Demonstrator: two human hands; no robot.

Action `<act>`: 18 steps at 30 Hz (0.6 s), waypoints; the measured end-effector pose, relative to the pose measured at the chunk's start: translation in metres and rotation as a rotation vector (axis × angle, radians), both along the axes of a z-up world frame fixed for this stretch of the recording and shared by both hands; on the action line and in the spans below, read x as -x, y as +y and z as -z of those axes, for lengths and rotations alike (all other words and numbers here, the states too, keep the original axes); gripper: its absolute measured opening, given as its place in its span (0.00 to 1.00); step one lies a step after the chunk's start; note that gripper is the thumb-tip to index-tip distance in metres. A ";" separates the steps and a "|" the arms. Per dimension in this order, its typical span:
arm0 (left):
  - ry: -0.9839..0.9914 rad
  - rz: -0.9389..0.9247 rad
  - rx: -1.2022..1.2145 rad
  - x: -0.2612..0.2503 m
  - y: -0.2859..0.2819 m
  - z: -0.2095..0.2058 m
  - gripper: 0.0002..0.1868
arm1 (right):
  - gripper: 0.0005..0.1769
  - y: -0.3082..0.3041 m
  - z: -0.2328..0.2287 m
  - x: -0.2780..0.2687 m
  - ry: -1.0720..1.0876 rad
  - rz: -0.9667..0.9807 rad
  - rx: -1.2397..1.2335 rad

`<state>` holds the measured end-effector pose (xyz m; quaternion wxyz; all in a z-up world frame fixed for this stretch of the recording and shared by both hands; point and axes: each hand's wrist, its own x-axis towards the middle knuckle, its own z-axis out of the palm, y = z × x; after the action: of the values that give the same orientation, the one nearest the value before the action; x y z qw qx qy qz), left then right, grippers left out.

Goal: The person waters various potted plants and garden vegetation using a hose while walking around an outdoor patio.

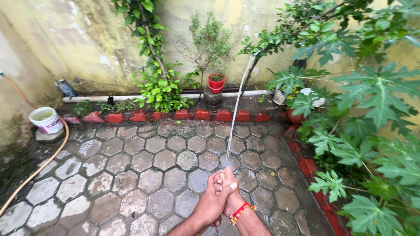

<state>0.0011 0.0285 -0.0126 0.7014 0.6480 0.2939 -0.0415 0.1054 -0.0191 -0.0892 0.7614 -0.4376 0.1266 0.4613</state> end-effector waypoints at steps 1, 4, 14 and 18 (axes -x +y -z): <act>0.007 -0.019 0.002 0.003 0.003 0.000 0.40 | 0.24 0.005 0.001 0.002 -0.023 -0.029 -0.006; 0.025 -0.078 -0.002 0.009 0.012 0.003 0.41 | 0.25 0.020 0.005 0.007 -0.065 -0.105 -0.013; 0.018 -0.170 -0.044 0.028 0.027 0.002 0.40 | 0.25 0.046 0.000 0.024 -0.085 -0.219 0.001; 0.038 -0.091 -0.085 0.027 0.031 -0.003 0.39 | 0.25 0.043 -0.004 0.025 -0.062 -0.165 -0.003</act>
<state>-0.0258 0.0592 -0.0100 0.6688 0.6621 0.3381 -0.0094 0.0802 0.0241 -0.0850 0.7251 -0.4595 0.0658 0.5086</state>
